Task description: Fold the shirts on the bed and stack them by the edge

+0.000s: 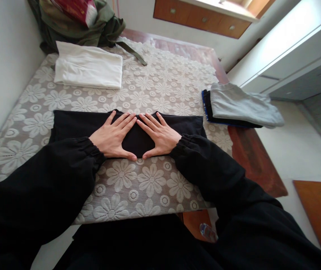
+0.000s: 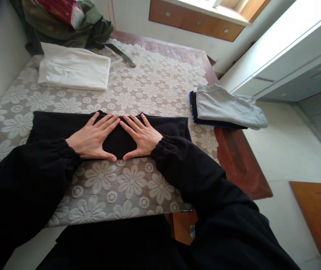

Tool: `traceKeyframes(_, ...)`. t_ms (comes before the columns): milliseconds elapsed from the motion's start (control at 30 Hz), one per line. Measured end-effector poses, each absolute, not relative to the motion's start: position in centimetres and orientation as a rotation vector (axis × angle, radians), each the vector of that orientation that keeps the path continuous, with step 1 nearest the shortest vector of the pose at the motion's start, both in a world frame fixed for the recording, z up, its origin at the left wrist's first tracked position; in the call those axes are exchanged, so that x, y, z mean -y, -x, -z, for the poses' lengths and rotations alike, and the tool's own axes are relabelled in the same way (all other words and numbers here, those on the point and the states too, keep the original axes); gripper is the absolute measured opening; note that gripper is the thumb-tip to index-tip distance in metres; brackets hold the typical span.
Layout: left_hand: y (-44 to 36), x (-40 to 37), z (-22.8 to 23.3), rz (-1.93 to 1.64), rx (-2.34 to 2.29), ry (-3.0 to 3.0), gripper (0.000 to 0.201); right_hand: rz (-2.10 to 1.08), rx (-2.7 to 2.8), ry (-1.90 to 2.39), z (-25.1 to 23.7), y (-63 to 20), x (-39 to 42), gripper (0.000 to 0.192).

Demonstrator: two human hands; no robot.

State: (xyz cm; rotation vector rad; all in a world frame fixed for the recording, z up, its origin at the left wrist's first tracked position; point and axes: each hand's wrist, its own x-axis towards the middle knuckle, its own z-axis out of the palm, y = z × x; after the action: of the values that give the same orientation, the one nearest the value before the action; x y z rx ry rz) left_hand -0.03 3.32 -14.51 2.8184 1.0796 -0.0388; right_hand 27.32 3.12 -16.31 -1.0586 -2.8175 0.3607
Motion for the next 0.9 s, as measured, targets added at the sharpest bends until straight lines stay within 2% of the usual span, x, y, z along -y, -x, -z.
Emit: traceKeyframes(900,0.01,-3.25,14.42,0.022,-1.078,-2.798,0.144,-0.353,2.823,1.083,15.95,-27.18,-2.89,0.133)
